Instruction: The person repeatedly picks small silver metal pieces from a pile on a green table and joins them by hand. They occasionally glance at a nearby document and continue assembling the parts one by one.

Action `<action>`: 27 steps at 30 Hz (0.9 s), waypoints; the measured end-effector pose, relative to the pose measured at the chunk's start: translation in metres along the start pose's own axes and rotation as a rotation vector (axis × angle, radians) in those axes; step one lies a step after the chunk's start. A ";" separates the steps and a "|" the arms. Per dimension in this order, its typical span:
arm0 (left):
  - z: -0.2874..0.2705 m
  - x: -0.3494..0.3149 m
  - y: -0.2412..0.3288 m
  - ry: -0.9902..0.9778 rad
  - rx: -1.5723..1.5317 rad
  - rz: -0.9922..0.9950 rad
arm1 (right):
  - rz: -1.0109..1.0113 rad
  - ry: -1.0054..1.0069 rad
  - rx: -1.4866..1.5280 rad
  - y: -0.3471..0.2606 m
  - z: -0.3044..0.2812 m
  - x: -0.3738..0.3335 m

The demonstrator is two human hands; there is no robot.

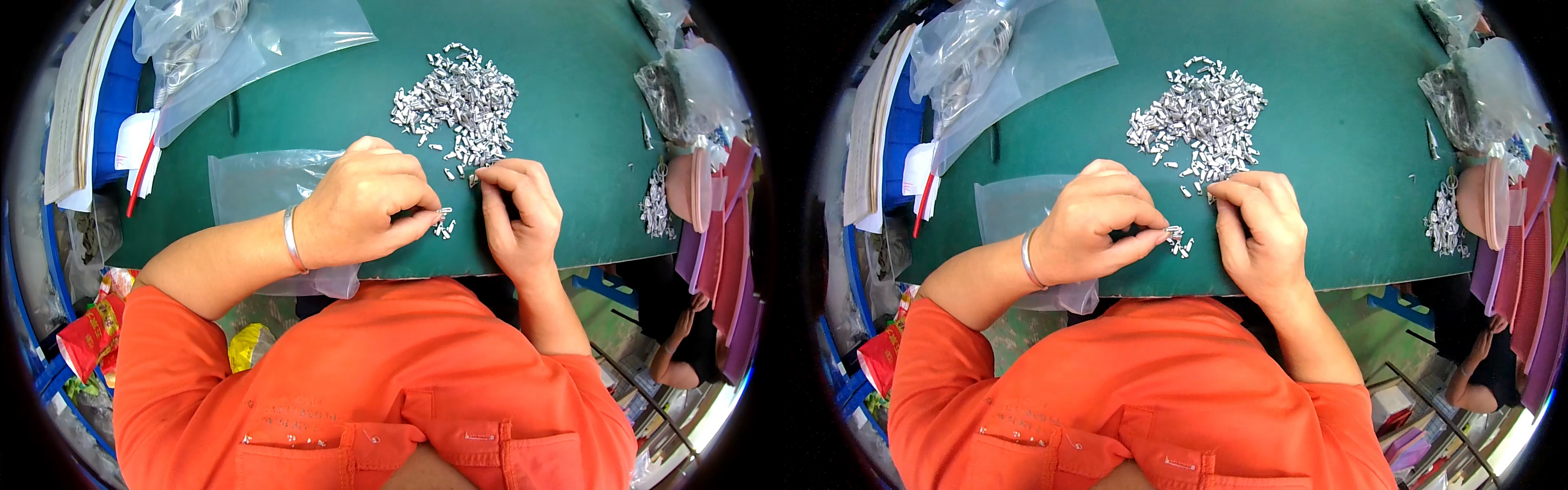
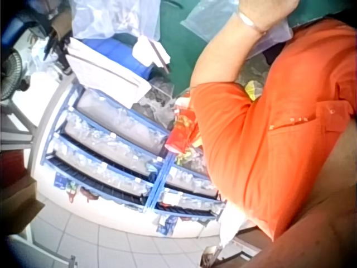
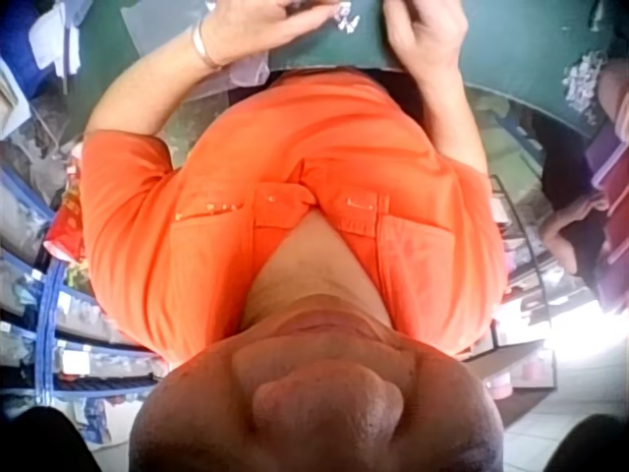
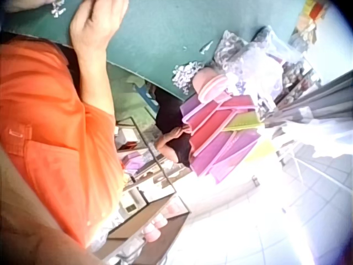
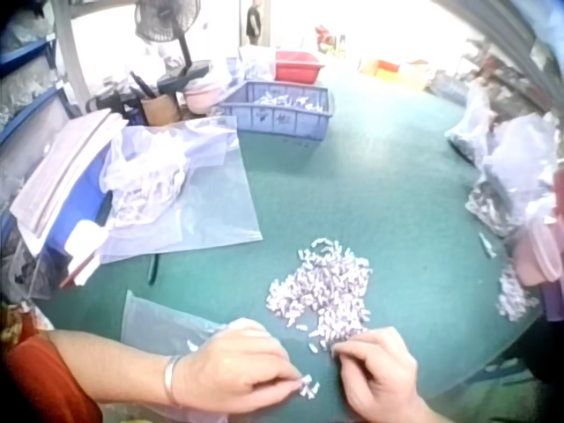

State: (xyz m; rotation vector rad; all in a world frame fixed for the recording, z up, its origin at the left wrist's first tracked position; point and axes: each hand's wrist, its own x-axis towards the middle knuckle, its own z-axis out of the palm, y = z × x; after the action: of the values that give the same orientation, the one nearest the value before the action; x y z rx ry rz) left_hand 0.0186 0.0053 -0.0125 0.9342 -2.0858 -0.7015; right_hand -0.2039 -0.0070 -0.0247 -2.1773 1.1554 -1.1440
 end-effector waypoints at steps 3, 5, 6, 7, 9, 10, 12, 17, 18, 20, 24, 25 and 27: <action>-0.001 -0.001 -0.001 -0.012 0.003 -0.001 | 0.108 0.070 -0.012 0.000 -0.003 0.001; 0.000 -0.001 -0.002 -0.012 -0.002 -0.002 | 0.158 0.092 0.021 0.003 -0.003 0.001; 0.000 -0.001 -0.002 -0.012 -0.006 0.001 | 0.182 0.104 0.035 0.003 -0.004 0.001; 0.000 -0.001 -0.002 -0.012 -0.004 0.004 | 0.205 0.115 0.065 0.004 -0.002 -0.001; 0.000 0.000 -0.001 -0.011 0.000 0.007 | 0.123 0.040 -0.001 0.003 -0.003 0.001; 0.000 0.000 -0.001 -0.007 -0.001 0.006 | 0.083 0.001 -0.033 0.003 -0.003 0.002; 0.000 0.000 -0.001 -0.002 -0.005 0.003 | 0.055 -0.053 -0.078 0.005 -0.002 0.002; -0.001 0.001 0.000 -0.005 -0.010 -0.009 | 0.034 -0.116 -0.149 0.003 -0.002 0.003; -0.001 0.001 0.000 -0.004 -0.011 -0.009 | 0.032 -0.119 -0.152 0.003 -0.002 0.003; -0.001 0.001 0.000 -0.004 -0.011 -0.008 | 0.023 -0.105 -0.140 0.004 -0.002 0.005; -0.001 0.002 0.000 0.006 -0.024 0.009 | 0.028 -0.097 -0.107 0.004 -0.003 0.005; -0.001 0.002 0.000 0.003 -0.028 0.007 | 0.042 -0.095 -0.095 0.004 -0.004 0.004; -0.001 0.002 0.000 -0.003 -0.035 0.008 | 0.056 -0.082 -0.069 0.004 -0.004 0.002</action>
State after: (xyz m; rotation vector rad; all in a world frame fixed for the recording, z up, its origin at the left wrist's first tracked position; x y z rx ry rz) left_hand 0.0186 0.0032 -0.0112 0.9057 -2.0722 -0.7327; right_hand -0.2086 -0.0111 -0.0239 -2.2062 1.2287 -0.9966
